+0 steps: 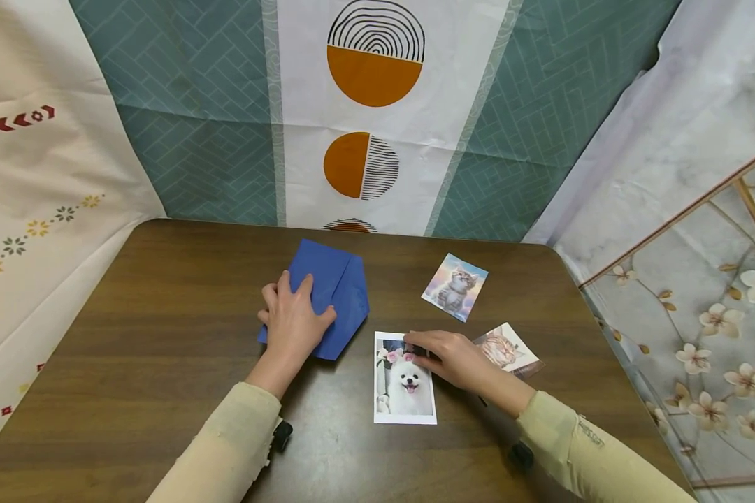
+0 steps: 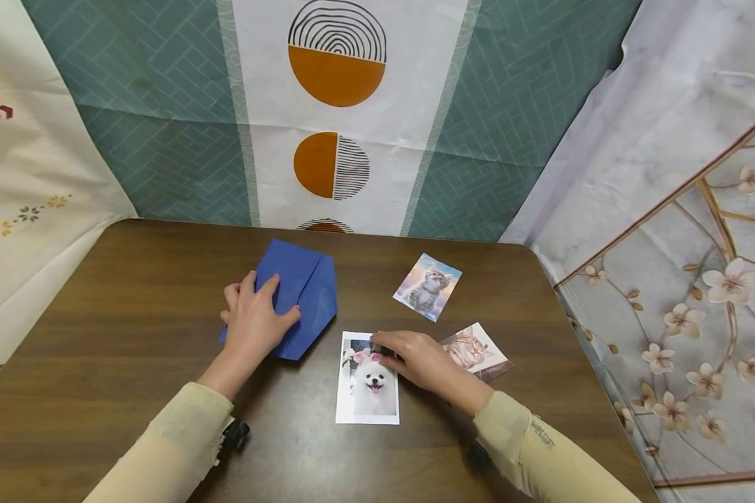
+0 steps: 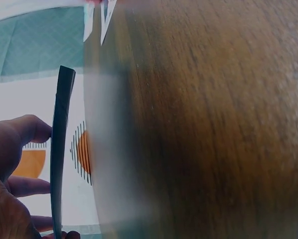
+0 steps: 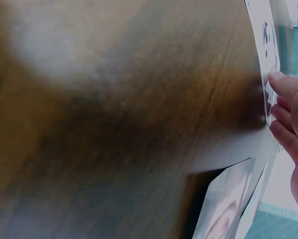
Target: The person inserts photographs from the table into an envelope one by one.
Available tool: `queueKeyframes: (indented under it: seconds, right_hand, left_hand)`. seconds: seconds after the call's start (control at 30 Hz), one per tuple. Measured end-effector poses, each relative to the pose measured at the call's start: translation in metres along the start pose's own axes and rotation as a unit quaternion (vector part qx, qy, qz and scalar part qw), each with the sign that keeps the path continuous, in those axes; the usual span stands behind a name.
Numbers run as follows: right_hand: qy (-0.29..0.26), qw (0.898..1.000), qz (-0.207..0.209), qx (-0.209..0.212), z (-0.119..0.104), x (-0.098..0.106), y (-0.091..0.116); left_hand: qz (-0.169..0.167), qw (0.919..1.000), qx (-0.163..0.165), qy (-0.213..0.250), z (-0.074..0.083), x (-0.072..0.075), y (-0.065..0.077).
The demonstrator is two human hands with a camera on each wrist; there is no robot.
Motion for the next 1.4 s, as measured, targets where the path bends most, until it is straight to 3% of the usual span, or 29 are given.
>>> queueKeyframes:
  seconds: [0.47,0.57,0.67,0.77,0.9,1.1,1.3,1.4]
  right_hand:
    - [0.006,1.0,-0.011,0.005,-0.003,-0.002,-0.012]
    - [-0.011,1.0,-0.013,-0.012,-0.003,0.0,-0.013]
    - [-0.045,0.997,-0.014,-0.056,0.001,0.004,-0.015]
    - [-0.103,0.987,-0.012,-0.123,0.009,0.011,-0.017]
    - [-0.19,0.962,-0.008,-0.195,0.022,0.018,-0.019]
    - [-0.269,0.936,-0.012,-0.228,0.04,0.023,-0.021]
    - [-0.33,0.905,-0.044,-0.264,0.046,0.028,-0.026]
    - [-0.336,0.899,-0.052,-0.275,0.048,0.027,-0.026]
  left_hand:
    - [-0.004,1.0,0.005,0.001,0.0,0.002,0.001]
    - [-0.004,1.0,0.006,-0.002,0.0,0.002,0.001]
    - [-0.003,1.0,0.004,-0.003,0.0,0.003,0.0]
    - [-0.003,1.0,0.002,-0.002,0.0,0.003,0.0]
    - [-0.004,1.0,0.002,-0.002,-0.001,0.004,0.0]
    - [-0.002,1.0,-0.001,-0.002,-0.001,0.004,0.0]
    - [-0.005,1.0,0.001,-0.008,-0.002,0.005,-0.001]
    - [-0.006,0.9999,0.002,-0.008,-0.002,0.006,-0.002]
Point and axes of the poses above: each hand's wrist, its own y-axis away from the middle knuckle, its own x-axis out of the back of the hand, z = x × y, the point moved 1 cm from there along -y, towards the middle knuckle, and after that the axes turned 1 degree about z, right-handed, at the moved point
